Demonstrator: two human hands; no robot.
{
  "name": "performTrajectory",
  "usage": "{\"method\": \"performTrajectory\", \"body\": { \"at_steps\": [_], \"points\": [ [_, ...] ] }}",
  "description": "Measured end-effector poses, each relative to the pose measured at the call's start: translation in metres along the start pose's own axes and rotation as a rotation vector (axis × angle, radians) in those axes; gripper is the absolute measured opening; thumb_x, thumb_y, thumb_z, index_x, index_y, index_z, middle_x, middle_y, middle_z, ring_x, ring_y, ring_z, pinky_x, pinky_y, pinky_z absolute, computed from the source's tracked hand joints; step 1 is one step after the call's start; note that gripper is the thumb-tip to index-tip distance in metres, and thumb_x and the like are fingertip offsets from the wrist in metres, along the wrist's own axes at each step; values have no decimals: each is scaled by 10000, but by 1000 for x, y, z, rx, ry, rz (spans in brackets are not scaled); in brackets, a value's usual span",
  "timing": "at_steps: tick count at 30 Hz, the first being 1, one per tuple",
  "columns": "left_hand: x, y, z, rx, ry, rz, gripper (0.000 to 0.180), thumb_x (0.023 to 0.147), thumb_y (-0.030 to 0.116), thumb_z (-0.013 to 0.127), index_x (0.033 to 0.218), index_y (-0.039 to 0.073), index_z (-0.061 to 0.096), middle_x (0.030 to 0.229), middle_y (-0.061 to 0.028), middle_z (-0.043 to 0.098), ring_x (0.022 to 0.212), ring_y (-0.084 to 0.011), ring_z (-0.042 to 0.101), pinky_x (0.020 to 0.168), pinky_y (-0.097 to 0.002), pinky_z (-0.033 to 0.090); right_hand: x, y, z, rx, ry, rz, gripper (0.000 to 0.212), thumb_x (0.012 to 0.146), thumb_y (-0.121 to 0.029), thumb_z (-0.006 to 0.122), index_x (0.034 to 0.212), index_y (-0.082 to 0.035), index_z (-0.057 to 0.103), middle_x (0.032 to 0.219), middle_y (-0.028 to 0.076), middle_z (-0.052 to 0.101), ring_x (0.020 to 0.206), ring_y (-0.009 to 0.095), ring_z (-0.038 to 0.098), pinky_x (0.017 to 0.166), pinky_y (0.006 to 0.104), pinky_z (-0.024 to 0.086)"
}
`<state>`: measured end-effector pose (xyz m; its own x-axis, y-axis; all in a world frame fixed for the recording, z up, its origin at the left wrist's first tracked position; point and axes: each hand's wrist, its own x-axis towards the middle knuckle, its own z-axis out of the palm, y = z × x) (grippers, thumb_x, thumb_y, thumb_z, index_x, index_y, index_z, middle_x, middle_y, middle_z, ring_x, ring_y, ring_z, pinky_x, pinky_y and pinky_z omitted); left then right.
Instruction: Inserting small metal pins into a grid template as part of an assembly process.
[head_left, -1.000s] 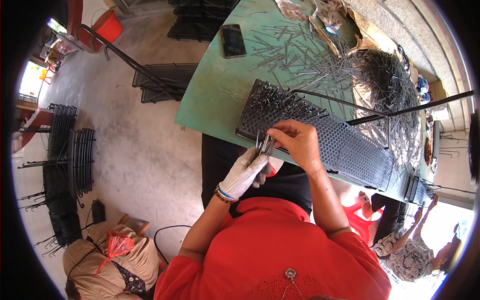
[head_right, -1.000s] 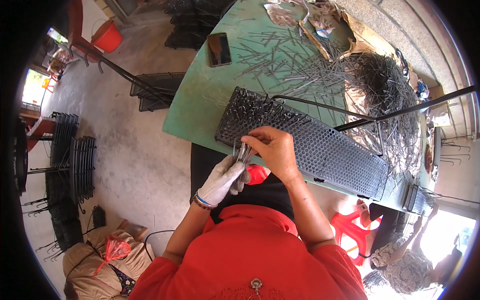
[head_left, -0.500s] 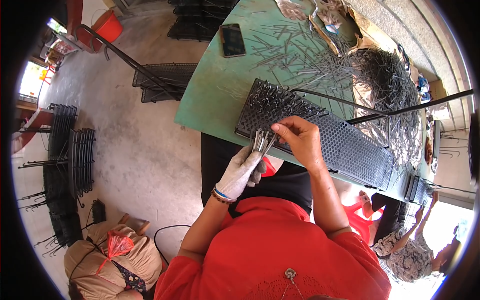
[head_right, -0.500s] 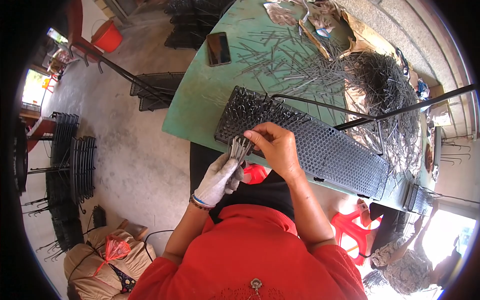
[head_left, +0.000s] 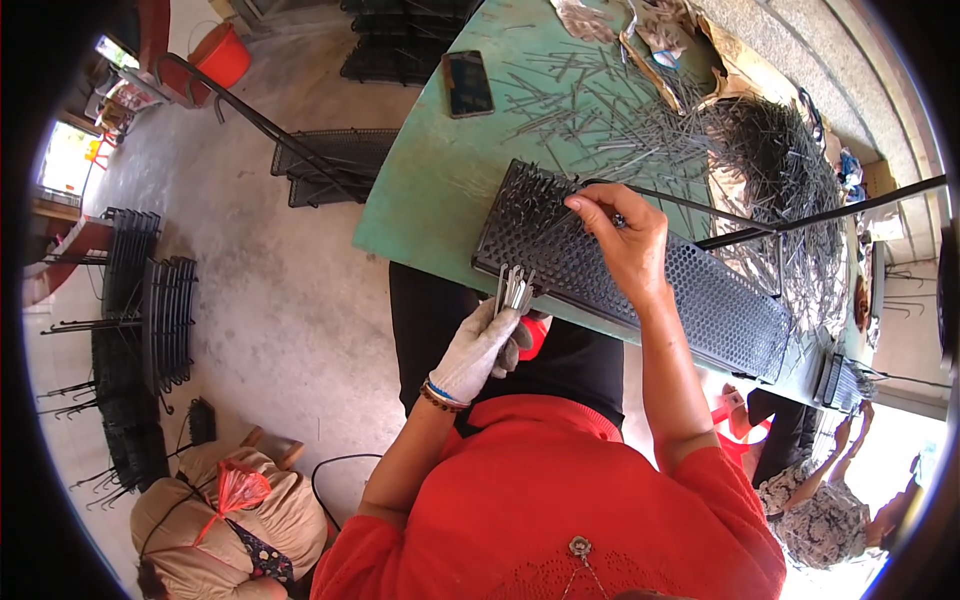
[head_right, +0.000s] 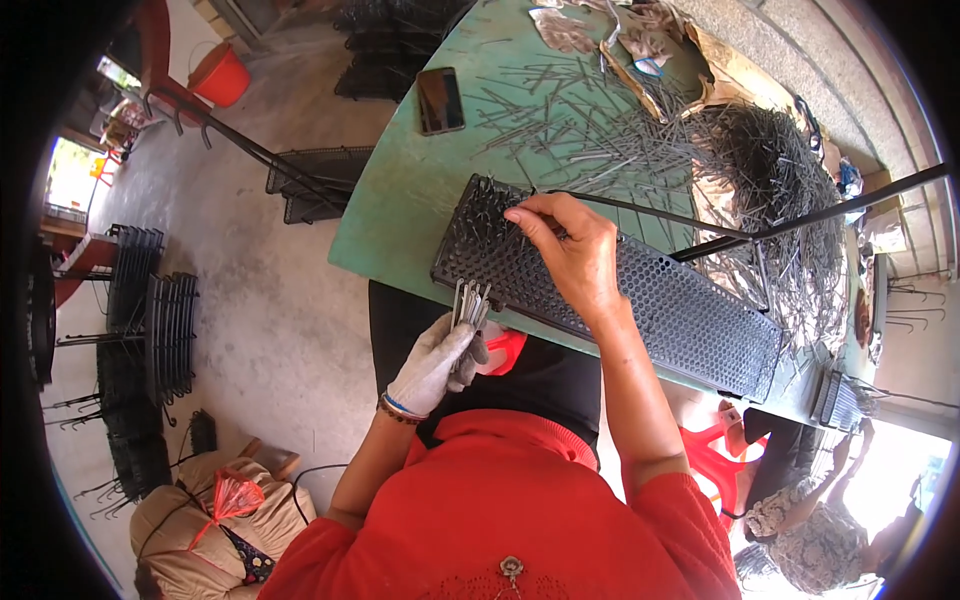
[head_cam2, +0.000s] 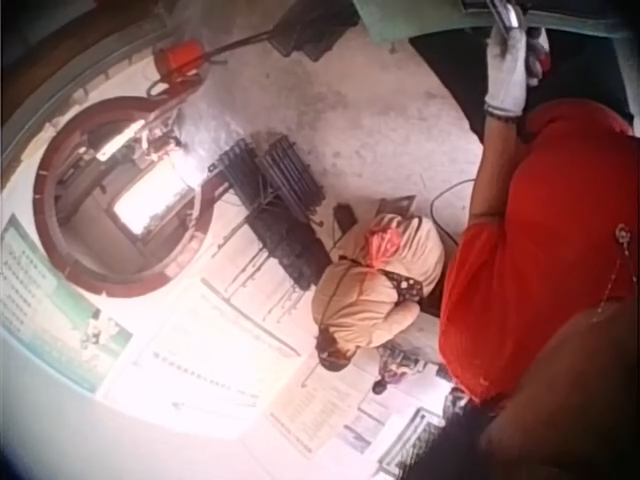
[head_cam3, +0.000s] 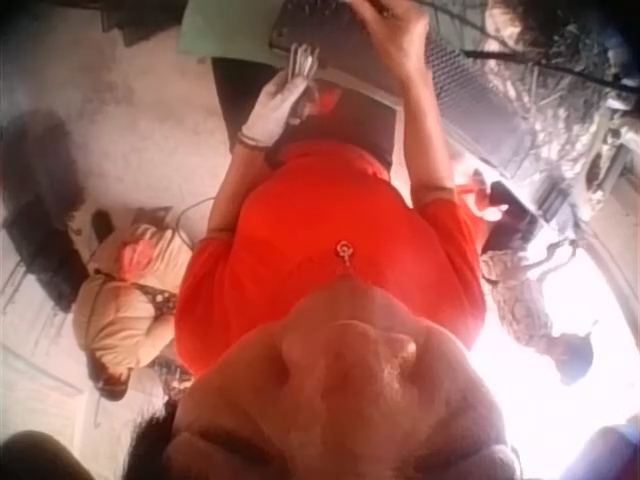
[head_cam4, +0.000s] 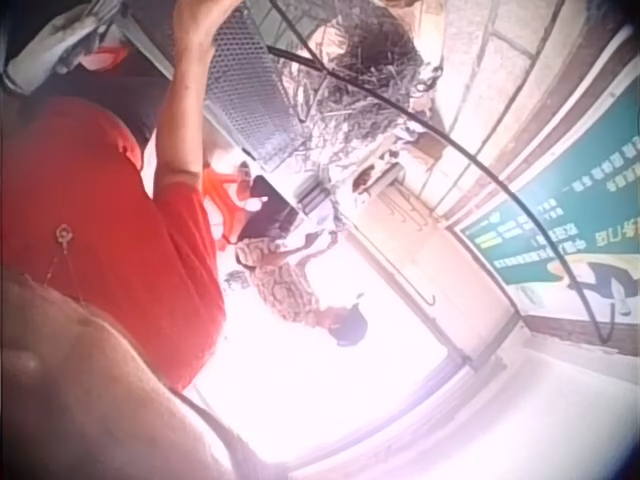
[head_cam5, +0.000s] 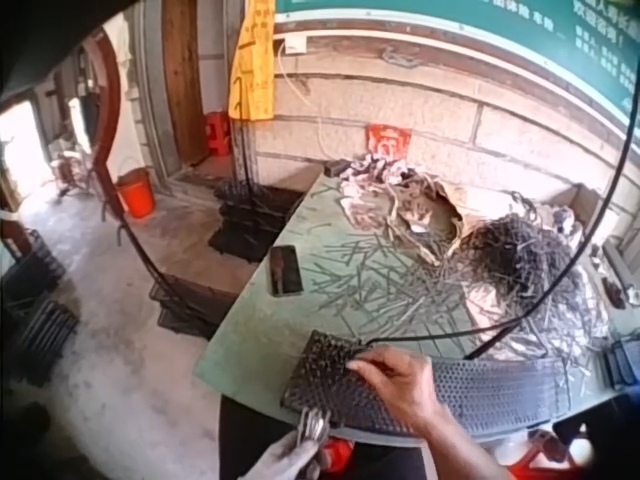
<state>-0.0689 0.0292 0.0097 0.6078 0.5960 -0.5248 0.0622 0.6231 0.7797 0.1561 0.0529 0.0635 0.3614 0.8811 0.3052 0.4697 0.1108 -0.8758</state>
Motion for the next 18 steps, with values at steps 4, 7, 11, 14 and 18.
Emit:
{"method": "performTrajectory", "body": {
  "at_steps": [4,7,11,14,18],
  "points": [
    [0,0,0,-8,0,-2,314,1023,351,476,1172,85,553,800,17,608,562,-20,507,459,-158,366,3,0,0,-49,-34,-109,120,839,-76,758,915,4,712,808,62,689,679,113,616,614,248,493],
    [0,1,1,-7,4,6,322,1025,348,472,1172,78,565,794,19,604,558,-19,502,455,-157,360,2,-1,1,-57,-49,-132,110,841,-66,750,918,2,713,810,66,691,683,118,621,618,252,498],
    [-2,5,3,-21,2,3,328,1027,345,468,1151,67,590,778,27,588,544,-15,477,449,-159,339,3,-1,2,-33,-113,-146,94,859,-51,733,921,16,711,820,53,695,692,89,617,622,237,499],
    [-2,6,4,-27,2,2,250,1032,316,464,1097,83,527,794,1,606,539,-27,450,440,-172,305,5,-4,-1,-83,-145,-184,94,854,-53,731,914,17,711,836,67,704,704,117,639,630,253,507],
    [-3,6,3,-10,7,4,250,1032,317,464,1096,84,528,795,1,607,540,-28,451,442,-174,307,10,-4,-2,-113,-179,-321,110,834,-64,745,904,13,712,847,82,708,713,152,653,636,267,513]
  ]
}}
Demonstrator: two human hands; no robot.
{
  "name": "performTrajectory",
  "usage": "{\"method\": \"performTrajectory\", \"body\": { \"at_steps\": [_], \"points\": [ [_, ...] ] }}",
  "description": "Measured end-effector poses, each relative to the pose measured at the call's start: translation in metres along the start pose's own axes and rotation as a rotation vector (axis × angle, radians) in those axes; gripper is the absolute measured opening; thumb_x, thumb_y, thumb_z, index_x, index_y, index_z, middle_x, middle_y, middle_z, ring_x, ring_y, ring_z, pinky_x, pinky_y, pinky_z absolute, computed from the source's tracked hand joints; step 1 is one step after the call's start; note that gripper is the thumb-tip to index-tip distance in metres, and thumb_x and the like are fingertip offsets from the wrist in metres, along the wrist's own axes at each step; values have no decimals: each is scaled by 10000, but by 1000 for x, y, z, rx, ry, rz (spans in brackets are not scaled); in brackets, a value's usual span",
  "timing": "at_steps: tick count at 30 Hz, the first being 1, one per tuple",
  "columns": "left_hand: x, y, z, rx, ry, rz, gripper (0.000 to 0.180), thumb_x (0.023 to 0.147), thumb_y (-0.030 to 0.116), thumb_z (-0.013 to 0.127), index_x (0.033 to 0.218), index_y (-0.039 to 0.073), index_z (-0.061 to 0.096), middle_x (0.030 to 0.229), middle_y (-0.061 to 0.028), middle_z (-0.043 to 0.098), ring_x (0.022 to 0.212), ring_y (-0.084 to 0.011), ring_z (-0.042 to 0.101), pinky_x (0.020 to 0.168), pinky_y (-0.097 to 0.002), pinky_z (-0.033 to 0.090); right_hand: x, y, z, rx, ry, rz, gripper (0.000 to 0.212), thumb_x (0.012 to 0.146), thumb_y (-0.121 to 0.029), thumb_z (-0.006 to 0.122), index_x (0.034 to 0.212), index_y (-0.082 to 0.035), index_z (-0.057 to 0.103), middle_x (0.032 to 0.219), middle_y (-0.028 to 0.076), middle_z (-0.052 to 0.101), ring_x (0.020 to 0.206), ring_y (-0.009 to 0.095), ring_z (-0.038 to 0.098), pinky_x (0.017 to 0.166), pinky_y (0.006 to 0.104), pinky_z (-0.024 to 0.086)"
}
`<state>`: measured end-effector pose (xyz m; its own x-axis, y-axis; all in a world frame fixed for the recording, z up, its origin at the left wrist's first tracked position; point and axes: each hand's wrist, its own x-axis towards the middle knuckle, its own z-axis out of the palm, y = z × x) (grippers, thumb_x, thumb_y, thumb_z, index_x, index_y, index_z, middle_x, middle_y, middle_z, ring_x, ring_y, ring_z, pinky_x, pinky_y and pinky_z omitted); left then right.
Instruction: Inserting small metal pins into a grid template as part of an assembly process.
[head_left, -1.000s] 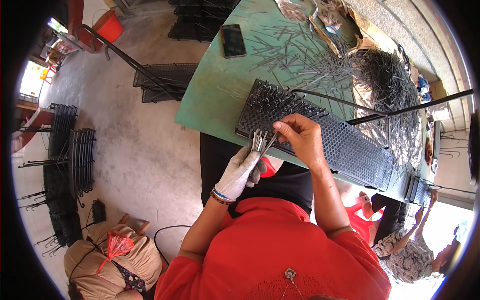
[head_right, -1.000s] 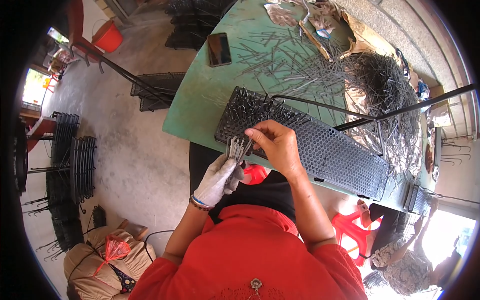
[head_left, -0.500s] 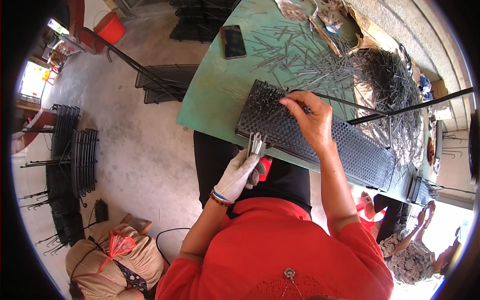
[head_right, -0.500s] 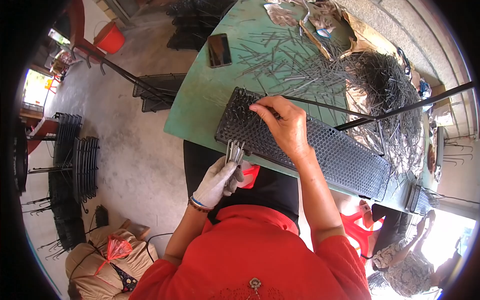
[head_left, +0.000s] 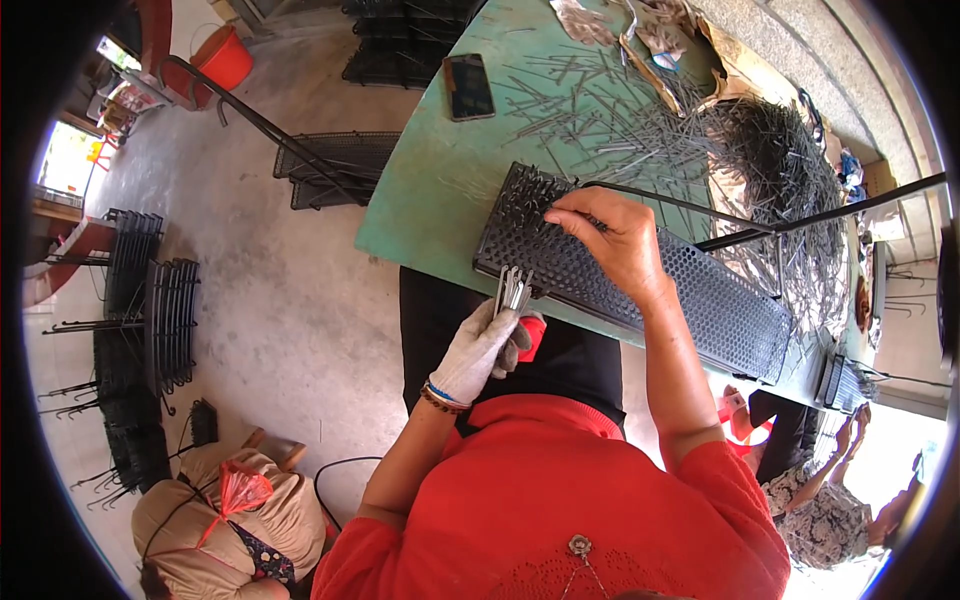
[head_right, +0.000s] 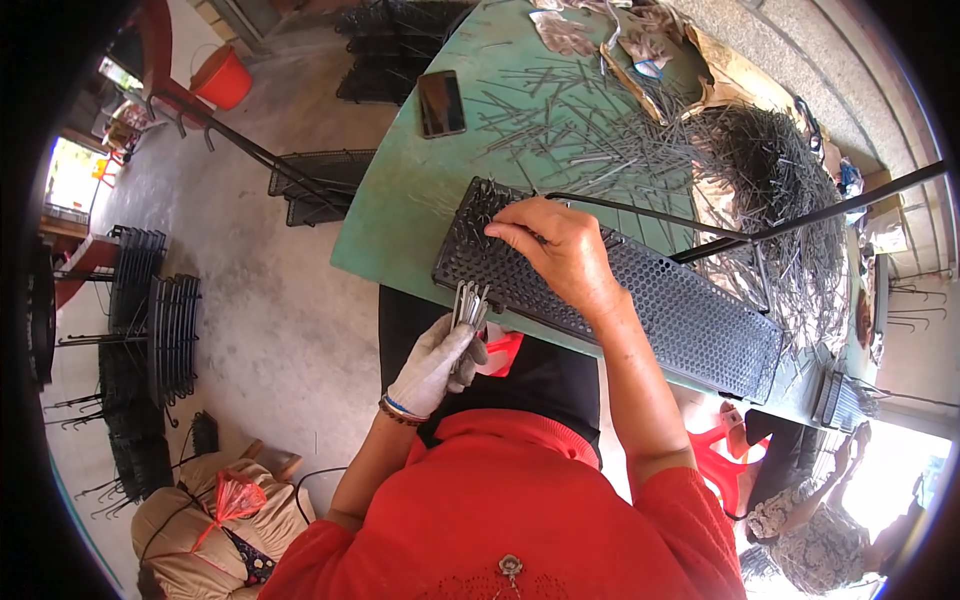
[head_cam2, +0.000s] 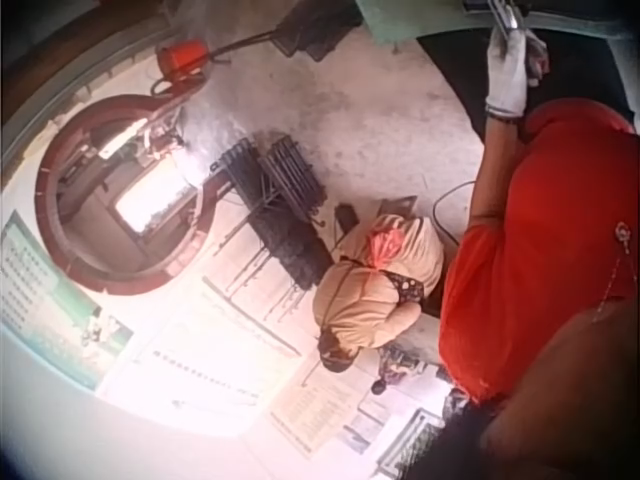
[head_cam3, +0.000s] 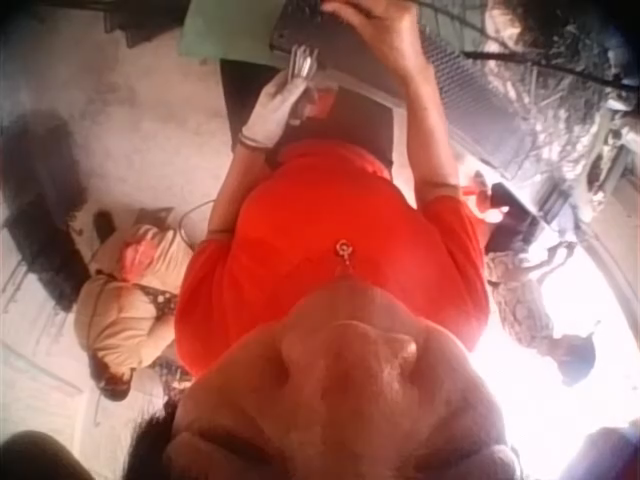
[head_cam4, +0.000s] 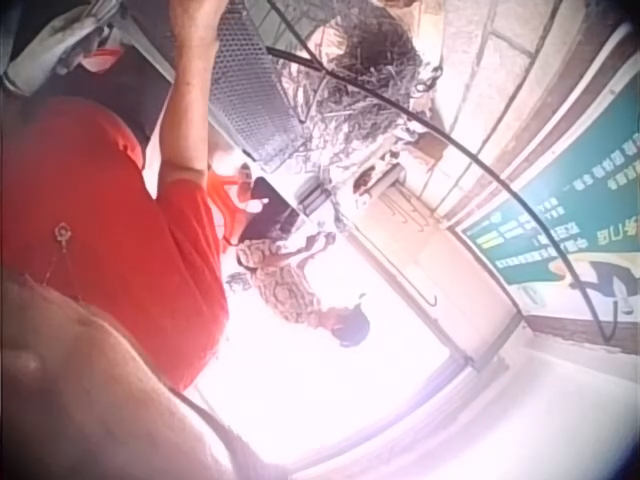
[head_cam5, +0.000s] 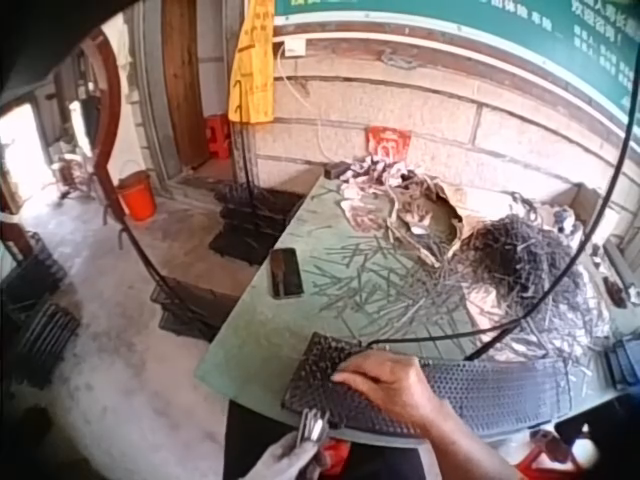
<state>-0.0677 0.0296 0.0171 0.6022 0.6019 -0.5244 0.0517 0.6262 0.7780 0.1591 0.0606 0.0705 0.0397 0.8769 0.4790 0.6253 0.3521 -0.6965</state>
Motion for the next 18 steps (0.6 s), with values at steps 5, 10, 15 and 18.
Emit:
{"method": "performTrajectory", "body": {
  "at_steps": [5,10,15,18],
  "points": [
    [0,1,0,-7,2,-7,246,1032,318,463,1091,87,527,794,2,607,548,-30,457,447,-175,313,-4,0,7,-41,-11,41,142,804,-86,770,893,6,709,867,109,710,734,213,673,656,295,528],
    [1,2,0,-12,5,-9,239,1035,309,458,1093,87,523,795,0,608,550,-30,460,447,-174,314,-19,8,22,-162,32,-78,147,791,-98,771,896,-19,707,876,110,704,758,274,672,671,348,536],
    [3,-2,-2,-23,3,-9,230,1035,298,461,1103,87,521,796,-2,609,550,-30,462,446,-172,315,-25,10,26,-222,81,-140,161,776,-101,775,901,-29,705,903,107,696,780,290,663,681,375,529],
    [4,-5,-4,-40,-2,-9,271,1024,330,483,1115,81,537,795,19,603,556,-14,503,451,-158,363,-27,9,25,-247,85,-120,159,778,-92,771,908,-26,706,935,102,690,815,287,663,711,377,526]
  ]
}}
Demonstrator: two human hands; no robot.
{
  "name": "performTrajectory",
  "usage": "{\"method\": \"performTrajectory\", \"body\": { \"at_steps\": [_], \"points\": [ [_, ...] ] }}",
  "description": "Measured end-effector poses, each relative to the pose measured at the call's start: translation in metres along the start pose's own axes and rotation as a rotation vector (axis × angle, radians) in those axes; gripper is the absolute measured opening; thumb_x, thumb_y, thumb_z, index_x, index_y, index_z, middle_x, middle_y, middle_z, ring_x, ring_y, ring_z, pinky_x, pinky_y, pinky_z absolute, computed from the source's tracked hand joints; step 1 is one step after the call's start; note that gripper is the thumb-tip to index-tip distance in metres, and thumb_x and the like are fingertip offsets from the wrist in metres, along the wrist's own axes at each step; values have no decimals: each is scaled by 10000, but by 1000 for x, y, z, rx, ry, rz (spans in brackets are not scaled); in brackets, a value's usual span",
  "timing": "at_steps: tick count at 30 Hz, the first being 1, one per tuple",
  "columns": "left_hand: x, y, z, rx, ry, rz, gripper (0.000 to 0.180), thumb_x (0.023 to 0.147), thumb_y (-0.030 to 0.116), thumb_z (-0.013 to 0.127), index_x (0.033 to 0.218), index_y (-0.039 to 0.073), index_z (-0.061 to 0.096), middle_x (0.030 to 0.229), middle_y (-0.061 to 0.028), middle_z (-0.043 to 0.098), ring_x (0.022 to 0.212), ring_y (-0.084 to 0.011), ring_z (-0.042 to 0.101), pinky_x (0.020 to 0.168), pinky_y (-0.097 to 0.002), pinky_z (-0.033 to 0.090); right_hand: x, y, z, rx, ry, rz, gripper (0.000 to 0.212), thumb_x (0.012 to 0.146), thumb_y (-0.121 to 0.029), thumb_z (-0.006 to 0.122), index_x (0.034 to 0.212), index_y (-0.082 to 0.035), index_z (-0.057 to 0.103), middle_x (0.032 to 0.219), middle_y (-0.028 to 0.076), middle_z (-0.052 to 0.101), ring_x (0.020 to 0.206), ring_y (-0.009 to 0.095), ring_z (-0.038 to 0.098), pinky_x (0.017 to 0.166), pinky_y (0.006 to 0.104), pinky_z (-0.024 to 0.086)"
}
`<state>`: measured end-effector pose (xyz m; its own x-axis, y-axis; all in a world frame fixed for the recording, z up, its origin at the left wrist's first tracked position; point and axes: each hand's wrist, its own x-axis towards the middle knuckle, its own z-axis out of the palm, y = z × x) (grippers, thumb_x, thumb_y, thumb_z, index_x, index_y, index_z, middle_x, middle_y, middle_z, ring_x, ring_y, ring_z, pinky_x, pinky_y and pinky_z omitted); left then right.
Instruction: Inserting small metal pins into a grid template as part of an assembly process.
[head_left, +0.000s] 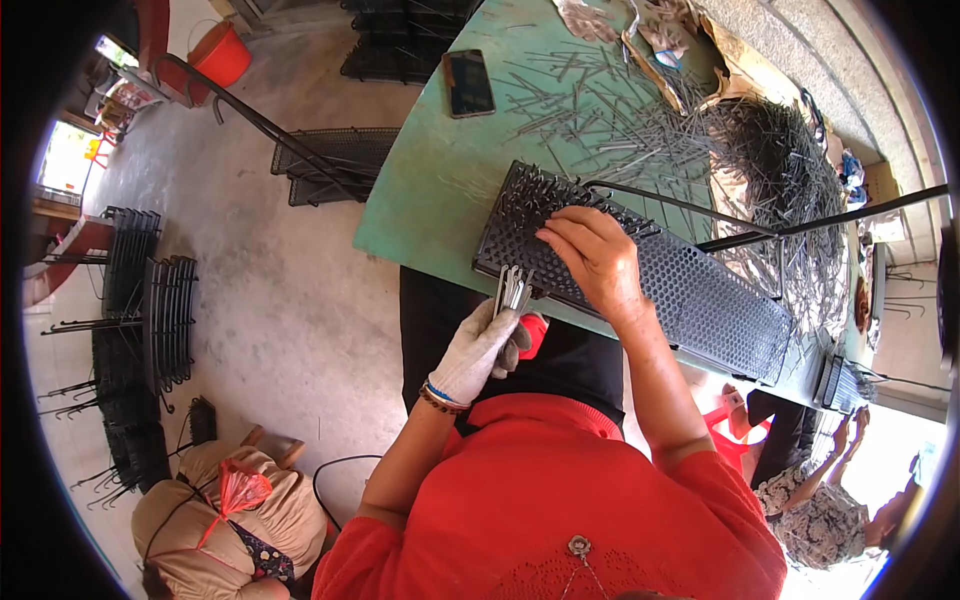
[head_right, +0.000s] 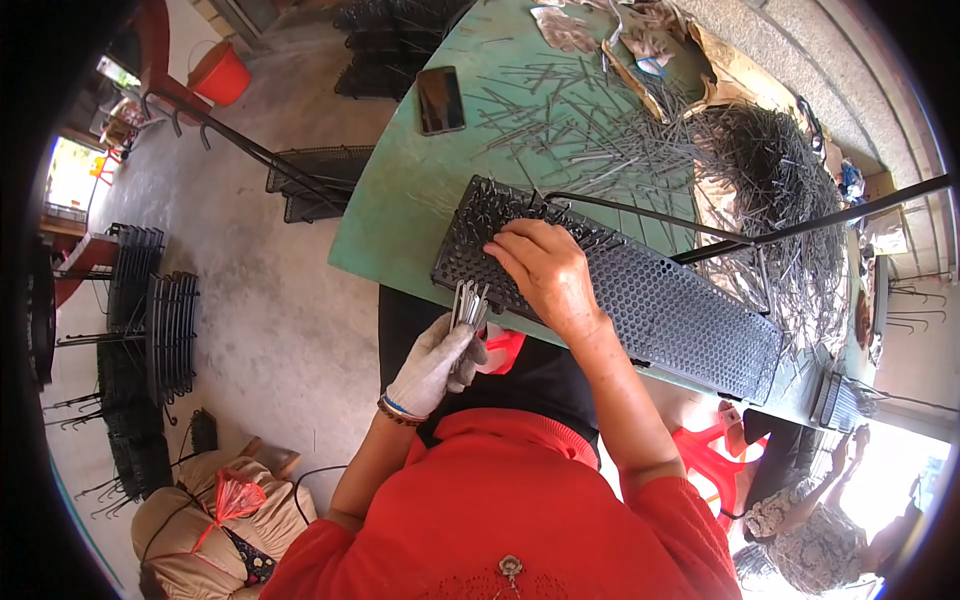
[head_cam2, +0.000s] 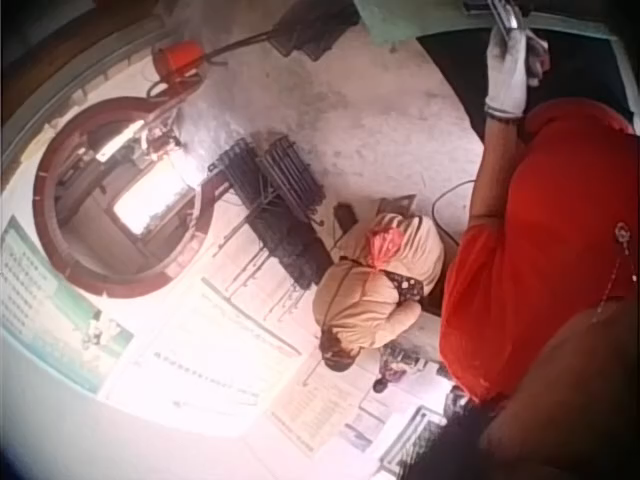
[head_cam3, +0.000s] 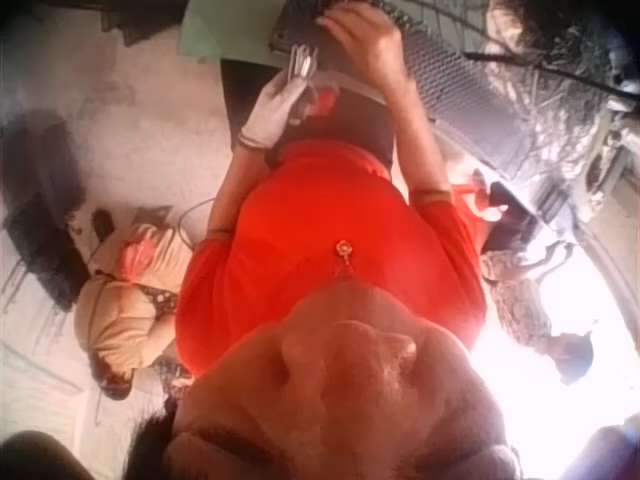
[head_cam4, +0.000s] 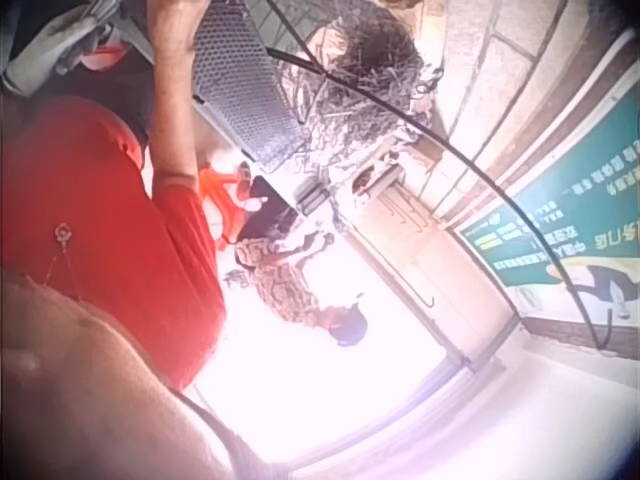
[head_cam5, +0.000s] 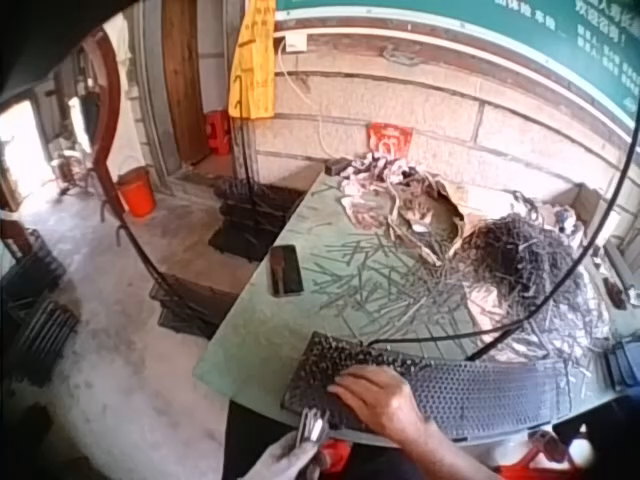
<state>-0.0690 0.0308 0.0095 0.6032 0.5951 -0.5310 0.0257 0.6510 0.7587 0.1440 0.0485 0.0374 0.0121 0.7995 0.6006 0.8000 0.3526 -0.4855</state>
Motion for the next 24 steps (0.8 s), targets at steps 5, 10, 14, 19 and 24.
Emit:
{"method": "performTrajectory", "body": {
  "at_steps": [5,10,14,19,24],
  "points": [
    [-1,2,3,-20,-7,-8,273,1023,320,487,1142,80,535,801,17,606,560,-14,506,451,-156,363,-2,-2,-2,57,-10,139,148,809,-43,740,951,-11,716,993,116,685,903,282,672,792,356,542],
    [-2,3,6,-1,-16,4,264,1023,309,490,1148,82,539,806,20,606,568,-11,508,453,-156,366,-2,-4,-5,88,-75,82,153,818,-44,720,968,-18,709,1021,113,676,938,289,657,807,372,521],
    [-2,4,8,-24,-44,-8,252,1023,305,492,1136,88,550,810,28,606,585,-10,511,461,-158,375,-3,-2,-3,40,-77,12,168,821,-38,699,988,-23,697,1038,112,663,936,300,643,794,387,503],
    [-2,1,10,-22,-34,-28,249,1026,283,477,1163,87,547,821,17,614,596,-23,506,480,-164,367,-4,-3,-5,40,-112,-2,177,822,-29,689,999,-27,695,1020,112,659,900,303,636,779,392,500],
    [-5,3,12,-41,-33,-15,244,1021,300,490,1128,92,557,807,24,594,603,-26,518,480,-173,394,-7,-6,-4,-46,-82,27,185,823,-29,687,1008,-31,695,981,113,656,847,303,631,763,394,502]
  ]
}}
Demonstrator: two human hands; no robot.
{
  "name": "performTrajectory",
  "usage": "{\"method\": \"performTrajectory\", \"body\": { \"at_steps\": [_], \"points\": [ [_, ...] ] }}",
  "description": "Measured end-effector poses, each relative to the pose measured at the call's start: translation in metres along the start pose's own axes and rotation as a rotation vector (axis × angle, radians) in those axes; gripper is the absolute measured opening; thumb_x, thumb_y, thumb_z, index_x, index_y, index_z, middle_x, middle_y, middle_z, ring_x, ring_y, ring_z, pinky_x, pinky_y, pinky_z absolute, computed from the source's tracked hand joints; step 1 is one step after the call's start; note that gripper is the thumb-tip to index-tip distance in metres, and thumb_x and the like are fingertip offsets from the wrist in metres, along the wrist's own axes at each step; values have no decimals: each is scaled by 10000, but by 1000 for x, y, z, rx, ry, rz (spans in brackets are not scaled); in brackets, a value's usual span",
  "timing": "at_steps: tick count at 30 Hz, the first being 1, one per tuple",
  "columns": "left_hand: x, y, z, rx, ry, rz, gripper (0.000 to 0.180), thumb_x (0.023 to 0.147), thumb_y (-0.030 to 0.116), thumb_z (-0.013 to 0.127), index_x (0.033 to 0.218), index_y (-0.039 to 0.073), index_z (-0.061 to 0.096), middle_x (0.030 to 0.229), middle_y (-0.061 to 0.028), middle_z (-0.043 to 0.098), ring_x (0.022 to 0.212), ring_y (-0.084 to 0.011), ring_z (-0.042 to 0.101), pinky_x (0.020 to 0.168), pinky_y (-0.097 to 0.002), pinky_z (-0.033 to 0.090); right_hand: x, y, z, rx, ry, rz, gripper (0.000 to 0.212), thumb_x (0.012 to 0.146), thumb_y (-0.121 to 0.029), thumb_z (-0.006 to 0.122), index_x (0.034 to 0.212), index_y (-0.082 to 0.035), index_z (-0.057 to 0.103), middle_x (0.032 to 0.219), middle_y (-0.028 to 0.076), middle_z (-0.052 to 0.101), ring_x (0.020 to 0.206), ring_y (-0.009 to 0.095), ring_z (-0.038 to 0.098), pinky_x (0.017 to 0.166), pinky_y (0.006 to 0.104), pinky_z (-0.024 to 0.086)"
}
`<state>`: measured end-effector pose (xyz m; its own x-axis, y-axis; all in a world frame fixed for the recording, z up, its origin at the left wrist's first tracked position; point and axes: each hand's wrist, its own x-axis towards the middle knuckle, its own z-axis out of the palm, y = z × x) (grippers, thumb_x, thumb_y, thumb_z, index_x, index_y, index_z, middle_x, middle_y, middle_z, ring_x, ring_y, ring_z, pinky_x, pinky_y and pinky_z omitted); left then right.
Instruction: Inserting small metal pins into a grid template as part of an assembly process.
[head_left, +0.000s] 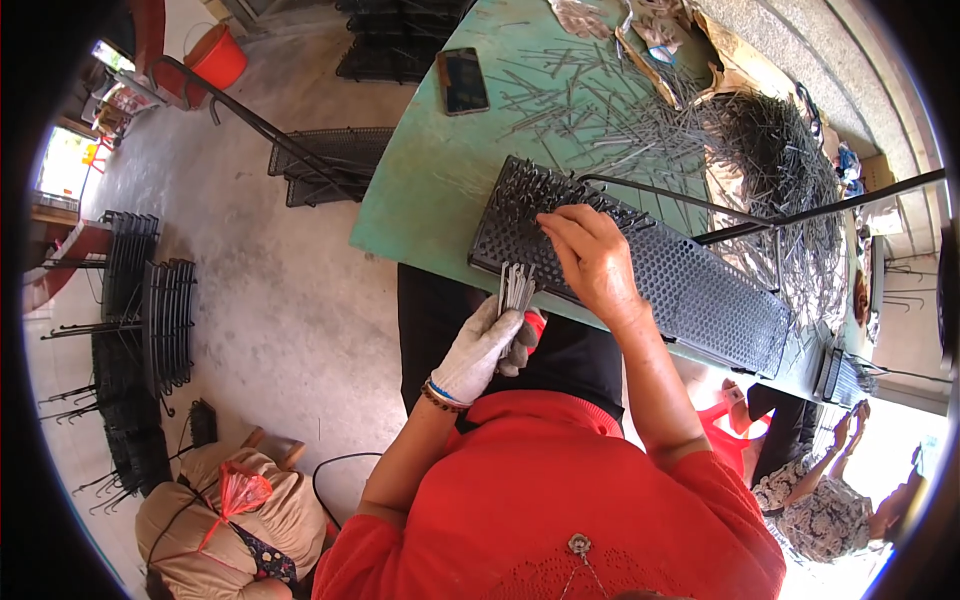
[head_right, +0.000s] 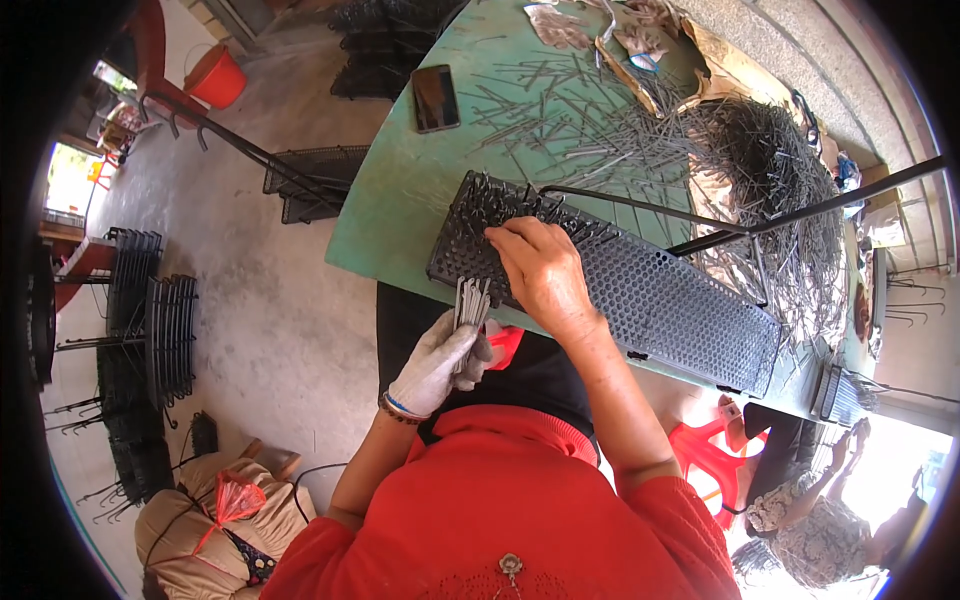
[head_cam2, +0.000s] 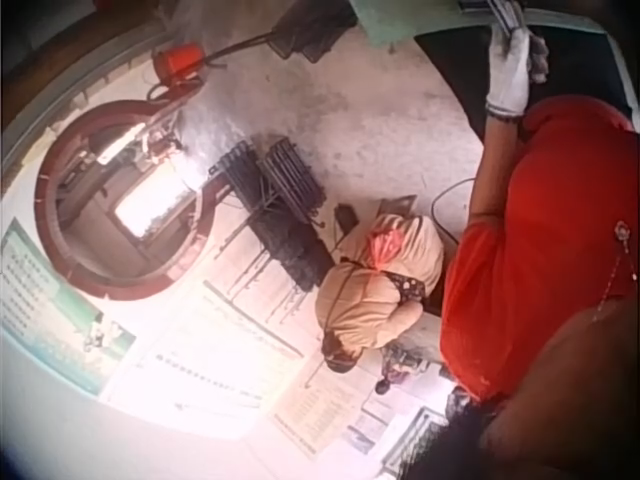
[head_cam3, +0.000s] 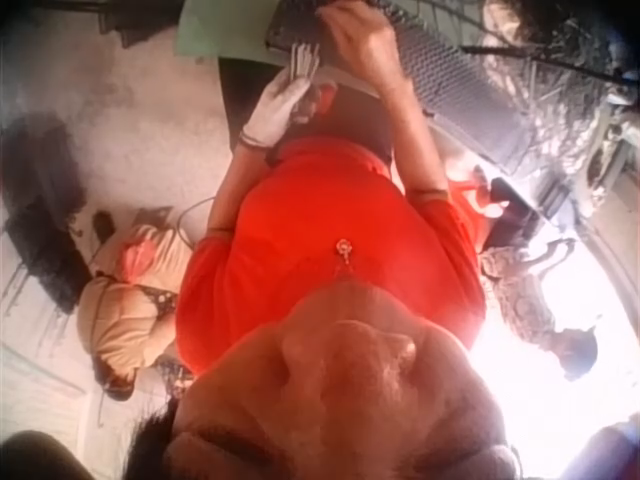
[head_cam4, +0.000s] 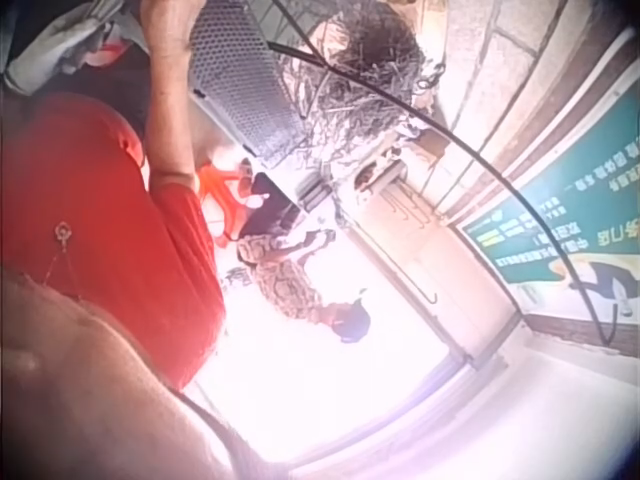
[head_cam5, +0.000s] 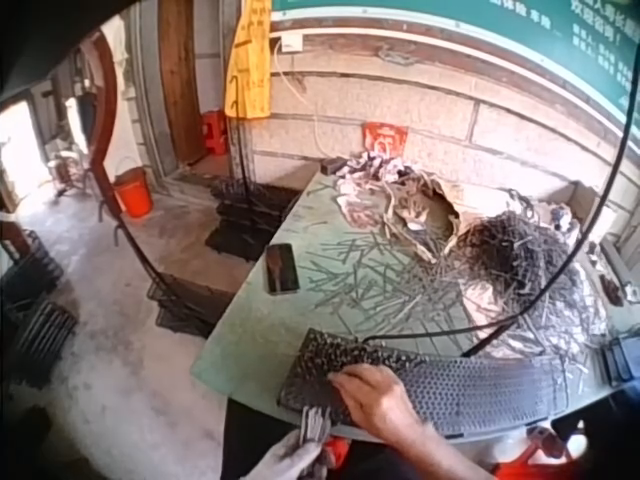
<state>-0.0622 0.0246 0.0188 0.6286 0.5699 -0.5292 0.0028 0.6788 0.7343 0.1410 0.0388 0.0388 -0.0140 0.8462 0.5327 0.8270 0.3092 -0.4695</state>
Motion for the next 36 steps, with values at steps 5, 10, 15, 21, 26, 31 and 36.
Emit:
{"method": "performTrajectory", "body": {
  "at_steps": [5,10,15,21,26,31,36],
  "points": [
    [0,0,-1,16,-15,2,228,1022,299,488,1101,96,553,814,16,593,608,-34,528,489,-177,404,-3,-4,4,24,-4,81,172,837,-30,695,1007,-7,706,960,123,661,827,297,639,719,368,520],
    [1,-3,-4,-1,-38,-4,290,1016,317,500,1185,85,538,848,13,607,631,-32,525,509,-165,391,-5,-8,2,81,59,144,178,847,-54,708,1016,1,710,958,137,670,829,286,655,743,350,530],
    [-1,0,-3,-23,-42,24,283,1019,302,493,1193,82,530,855,3,609,633,-38,528,510,-167,392,-9,-25,-15,401,-119,455,179,881,-112,716,1006,16,714,938,103,679,773,165,623,683,284,493],
    [-1,9,4,115,-205,43,305,1019,277,495,1246,74,494,852,-8,599,614,-40,529,500,-178,422,-24,-12,-12,690,-269,542,165,897,-122,710,976,22,718,900,70,667,779,116,590,676,262,463],
    [1,11,7,170,-251,0,354,1019,234,469,1329,63,455,869,-10,599,613,-37,504,509,-175,404,-25,-12,-17,783,-273,710,135,888,-103,716,913,30,717,861,64,665,797,111,590,692,268,456],
    [2,11,8,253,-277,-39,371,1013,213,462,1349,56,447,882,-9,598,610,-38,481,510,-177,384,-24,-9,-21,710,-342,532,137,900,-107,705,904,30,703,873,68,676,809,114,600,714,273,473],
    [3,11,8,190,-193,-47,291,999,239,525,1216,45,527,854,-7,607,597,-30,477,480,-169,346,-18,-7,-29,614,5,554,145,935,-109,665,938,35,689,895,76,692,817,116,615,747,253,491]
  ]
}}
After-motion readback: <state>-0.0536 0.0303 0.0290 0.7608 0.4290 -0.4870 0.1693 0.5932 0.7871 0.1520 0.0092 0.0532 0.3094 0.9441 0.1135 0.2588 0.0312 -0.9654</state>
